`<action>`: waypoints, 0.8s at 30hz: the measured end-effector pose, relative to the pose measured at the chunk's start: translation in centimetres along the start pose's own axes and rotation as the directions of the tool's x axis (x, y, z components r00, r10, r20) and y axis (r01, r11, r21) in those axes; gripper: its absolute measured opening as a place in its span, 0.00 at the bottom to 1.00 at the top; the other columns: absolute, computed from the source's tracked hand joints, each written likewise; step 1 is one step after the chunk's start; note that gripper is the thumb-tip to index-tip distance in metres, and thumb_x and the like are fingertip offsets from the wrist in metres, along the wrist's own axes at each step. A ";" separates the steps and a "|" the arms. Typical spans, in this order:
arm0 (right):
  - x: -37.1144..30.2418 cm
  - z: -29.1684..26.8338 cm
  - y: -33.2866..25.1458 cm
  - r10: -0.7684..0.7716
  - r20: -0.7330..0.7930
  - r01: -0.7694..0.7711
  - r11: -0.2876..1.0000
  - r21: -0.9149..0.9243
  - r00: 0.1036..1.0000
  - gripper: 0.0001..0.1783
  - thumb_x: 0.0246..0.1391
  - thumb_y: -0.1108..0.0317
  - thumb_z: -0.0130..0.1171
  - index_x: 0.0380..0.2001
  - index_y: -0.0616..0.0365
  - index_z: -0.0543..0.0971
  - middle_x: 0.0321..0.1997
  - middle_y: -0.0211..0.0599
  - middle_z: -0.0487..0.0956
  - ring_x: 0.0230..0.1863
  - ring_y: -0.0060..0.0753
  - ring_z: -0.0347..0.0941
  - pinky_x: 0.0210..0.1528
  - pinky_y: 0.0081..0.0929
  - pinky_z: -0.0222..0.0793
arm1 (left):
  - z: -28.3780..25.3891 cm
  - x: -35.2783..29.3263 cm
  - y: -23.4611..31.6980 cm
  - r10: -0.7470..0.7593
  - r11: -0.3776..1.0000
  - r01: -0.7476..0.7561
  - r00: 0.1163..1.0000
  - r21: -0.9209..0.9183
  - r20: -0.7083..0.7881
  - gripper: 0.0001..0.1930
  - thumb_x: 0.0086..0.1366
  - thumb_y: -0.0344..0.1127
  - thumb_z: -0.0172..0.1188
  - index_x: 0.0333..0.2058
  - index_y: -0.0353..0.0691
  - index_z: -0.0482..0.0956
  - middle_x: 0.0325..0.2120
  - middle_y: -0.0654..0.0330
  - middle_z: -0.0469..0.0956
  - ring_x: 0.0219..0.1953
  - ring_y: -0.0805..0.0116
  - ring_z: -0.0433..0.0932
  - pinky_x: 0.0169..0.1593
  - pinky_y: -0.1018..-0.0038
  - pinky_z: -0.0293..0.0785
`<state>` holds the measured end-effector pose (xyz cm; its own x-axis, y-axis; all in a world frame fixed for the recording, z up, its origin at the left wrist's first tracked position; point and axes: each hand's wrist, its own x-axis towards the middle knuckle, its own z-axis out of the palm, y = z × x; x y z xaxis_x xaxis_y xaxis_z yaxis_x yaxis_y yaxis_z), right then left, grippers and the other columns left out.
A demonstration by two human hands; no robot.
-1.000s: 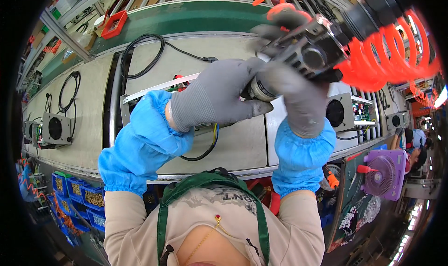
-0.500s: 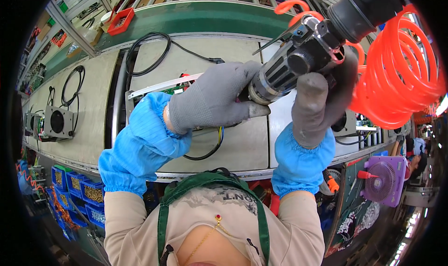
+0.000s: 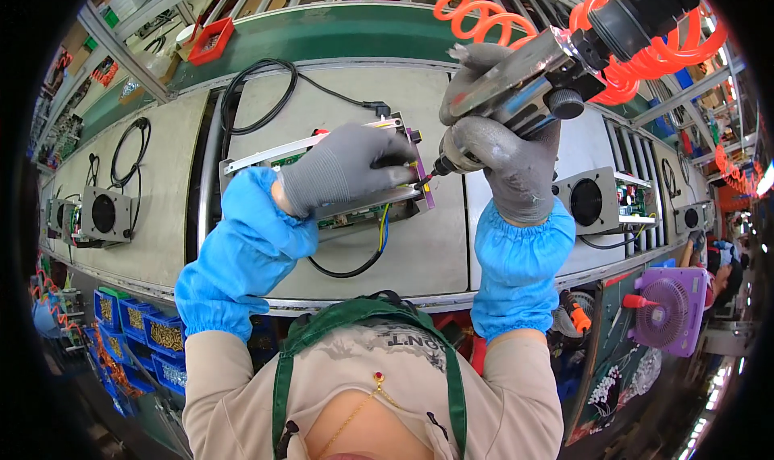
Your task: Assembling an electronic power supply unit using a pneumatic screwdriver on an assembly line.
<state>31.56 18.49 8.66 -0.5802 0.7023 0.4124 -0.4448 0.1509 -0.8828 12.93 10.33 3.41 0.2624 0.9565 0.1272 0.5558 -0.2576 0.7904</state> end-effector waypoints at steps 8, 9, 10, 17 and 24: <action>0.5 2.1 -0.1 -0.096 -0.055 0.101 0.992 0.082 0.994 0.50 0.30 0.75 0.66 0.62 0.61 0.58 0.44 0.50 0.77 0.42 0.41 0.78 0.34 0.28 0.79 | 2.0 2.0 -0.7 -0.257 0.735 -0.014 0.920 0.678 0.297 0.10 0.57 0.37 0.55 0.35 0.49 0.83 0.29 0.61 0.79 0.37 0.60 0.79 0.40 0.63 0.76; 0.4 1.3 -0.1 -0.046 0.022 0.044 0.996 0.073 0.999 0.51 0.30 0.73 0.67 0.62 0.61 0.57 0.42 0.48 0.78 0.39 0.39 0.79 0.33 0.27 0.78 | 2.0 2.0 -0.7 -0.255 0.736 -0.017 0.919 0.677 0.300 0.10 0.57 0.37 0.55 0.35 0.49 0.83 0.29 0.61 0.79 0.37 0.60 0.79 0.40 0.63 0.76; 0.3 0.8 -0.1 0.006 0.099 -0.012 0.998 0.060 0.995 0.52 0.31 0.71 0.69 0.63 0.61 0.57 0.40 0.46 0.79 0.37 0.37 0.80 0.32 0.25 0.78 | 2.1 2.0 -0.6 -0.234 0.707 -0.066 0.918 0.704 0.320 0.09 0.58 0.37 0.55 0.36 0.49 0.82 0.30 0.61 0.78 0.37 0.59 0.78 0.39 0.63 0.76; 1.4 -0.8 0.7 -0.239 0.468 0.163 0.967 0.198 0.851 0.32 0.40 0.63 0.67 0.48 0.66 0.69 0.26 0.36 0.71 0.22 0.29 0.69 0.29 0.29 0.72 | 2.6 2.4 -2.0 0.229 0.570 -0.353 0.935 0.742 0.270 0.08 0.58 0.40 0.57 0.29 0.45 0.82 0.29 0.61 0.77 0.37 0.62 0.78 0.40 0.68 0.76; 0.0 2.0 -0.2 -0.007 0.129 0.023 0.993 -0.120 0.992 0.22 0.39 0.74 0.55 0.43 0.64 0.68 0.12 0.27 0.64 0.13 0.25 0.63 0.40 0.41 0.74 | 2.9 2.1 -2.9 0.272 0.613 -0.321 0.944 0.722 0.188 0.08 0.58 0.41 0.57 0.28 0.46 0.81 0.28 0.62 0.76 0.37 0.63 0.77 0.41 0.68 0.75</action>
<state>30.31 17.12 9.33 -0.6598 0.6060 0.4443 -0.3729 0.2493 -0.8938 14.14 12.67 -0.33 0.5472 0.8069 0.2225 0.8261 -0.5634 0.0114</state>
